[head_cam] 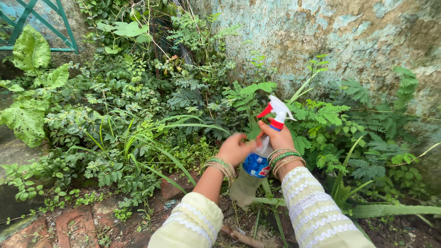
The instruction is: The person digs in the soil with a hand hoe and then rinses a plastic bottle and a spray nozzle in a bucket of water before screwing the nozzle onto the bottle.
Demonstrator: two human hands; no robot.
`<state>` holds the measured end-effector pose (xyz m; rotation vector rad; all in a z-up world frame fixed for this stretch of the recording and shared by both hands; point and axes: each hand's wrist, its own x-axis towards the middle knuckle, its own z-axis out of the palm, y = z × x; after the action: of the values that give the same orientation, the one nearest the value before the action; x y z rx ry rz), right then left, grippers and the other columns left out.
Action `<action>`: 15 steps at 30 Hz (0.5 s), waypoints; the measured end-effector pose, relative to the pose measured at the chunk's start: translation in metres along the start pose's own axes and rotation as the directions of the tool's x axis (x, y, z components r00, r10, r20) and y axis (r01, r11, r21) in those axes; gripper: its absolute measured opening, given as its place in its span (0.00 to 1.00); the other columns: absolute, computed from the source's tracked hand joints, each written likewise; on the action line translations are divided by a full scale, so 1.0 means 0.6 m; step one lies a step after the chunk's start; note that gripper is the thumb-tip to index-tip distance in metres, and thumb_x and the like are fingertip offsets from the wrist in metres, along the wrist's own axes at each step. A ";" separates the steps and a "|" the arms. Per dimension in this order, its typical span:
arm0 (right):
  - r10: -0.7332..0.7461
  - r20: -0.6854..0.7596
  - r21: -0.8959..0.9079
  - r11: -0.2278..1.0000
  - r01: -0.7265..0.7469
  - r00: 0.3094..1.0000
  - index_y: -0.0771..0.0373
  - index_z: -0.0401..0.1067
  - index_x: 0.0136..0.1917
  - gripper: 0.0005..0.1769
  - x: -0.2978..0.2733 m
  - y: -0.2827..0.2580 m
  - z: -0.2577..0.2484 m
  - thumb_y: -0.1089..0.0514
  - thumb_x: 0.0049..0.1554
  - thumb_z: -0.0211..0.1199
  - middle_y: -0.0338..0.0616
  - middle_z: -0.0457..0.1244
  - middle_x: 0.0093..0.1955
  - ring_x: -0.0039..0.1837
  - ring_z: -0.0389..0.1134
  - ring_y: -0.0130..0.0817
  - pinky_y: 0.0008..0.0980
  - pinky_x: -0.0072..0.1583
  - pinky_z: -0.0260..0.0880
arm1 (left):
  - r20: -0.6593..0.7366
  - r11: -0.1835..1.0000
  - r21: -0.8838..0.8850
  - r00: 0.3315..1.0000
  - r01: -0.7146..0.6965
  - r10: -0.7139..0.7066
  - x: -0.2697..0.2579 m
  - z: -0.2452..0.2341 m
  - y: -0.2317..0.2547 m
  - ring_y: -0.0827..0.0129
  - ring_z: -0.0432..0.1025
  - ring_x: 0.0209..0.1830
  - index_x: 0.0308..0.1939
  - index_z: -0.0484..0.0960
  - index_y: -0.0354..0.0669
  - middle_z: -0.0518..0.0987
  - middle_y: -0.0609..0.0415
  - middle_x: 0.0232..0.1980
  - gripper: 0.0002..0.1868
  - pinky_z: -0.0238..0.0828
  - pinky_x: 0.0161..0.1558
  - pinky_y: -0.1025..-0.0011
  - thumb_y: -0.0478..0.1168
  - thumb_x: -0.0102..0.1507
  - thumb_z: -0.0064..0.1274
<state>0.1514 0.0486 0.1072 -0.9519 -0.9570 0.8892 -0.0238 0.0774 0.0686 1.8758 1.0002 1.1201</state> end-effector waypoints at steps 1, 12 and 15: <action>0.002 -0.022 -0.001 1.000 -0.002 1.000 0.69 0.62 0.71 0.36 0.001 -0.004 -0.003 0.59 0.54 0.72 0.45 0.66 0.37 0.39 0.69 0.34 0.36 0.45 0.69 | 0.096 0.997 0.059 0.995 -0.043 0.037 -0.022 -0.007 0.005 0.60 0.79 0.48 0.62 0.74 0.33 0.82 0.43 0.50 0.54 0.75 0.51 0.65 0.70 0.45 0.68; -0.004 0.383 0.108 0.993 -0.040 0.924 0.54 0.57 0.77 0.45 -0.057 -0.048 -0.016 0.69 0.50 0.68 0.41 0.66 0.40 0.43 0.71 0.32 0.35 0.50 0.72 | 0.287 0.951 0.301 0.958 -0.072 -0.018 -0.100 -0.002 0.027 0.48 0.78 0.52 0.60 0.71 0.43 0.82 0.39 0.51 0.53 0.75 0.56 0.60 0.65 0.38 0.69; 0.026 0.335 0.119 0.990 -0.069 0.942 0.59 0.59 0.73 0.39 -0.056 -0.028 -0.022 0.71 0.50 0.66 0.41 0.66 0.40 0.42 0.70 0.34 0.35 0.48 0.71 | 0.349 0.949 0.312 0.935 -0.052 -0.063 -0.099 0.009 0.010 0.49 0.79 0.52 0.60 0.70 0.42 0.81 0.40 0.52 0.54 0.75 0.56 0.60 0.64 0.36 0.69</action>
<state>0.1563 0.0092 0.1106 -0.7279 -1.1509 1.1641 -0.0366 0.0215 0.0506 2.2286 1.0150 0.6021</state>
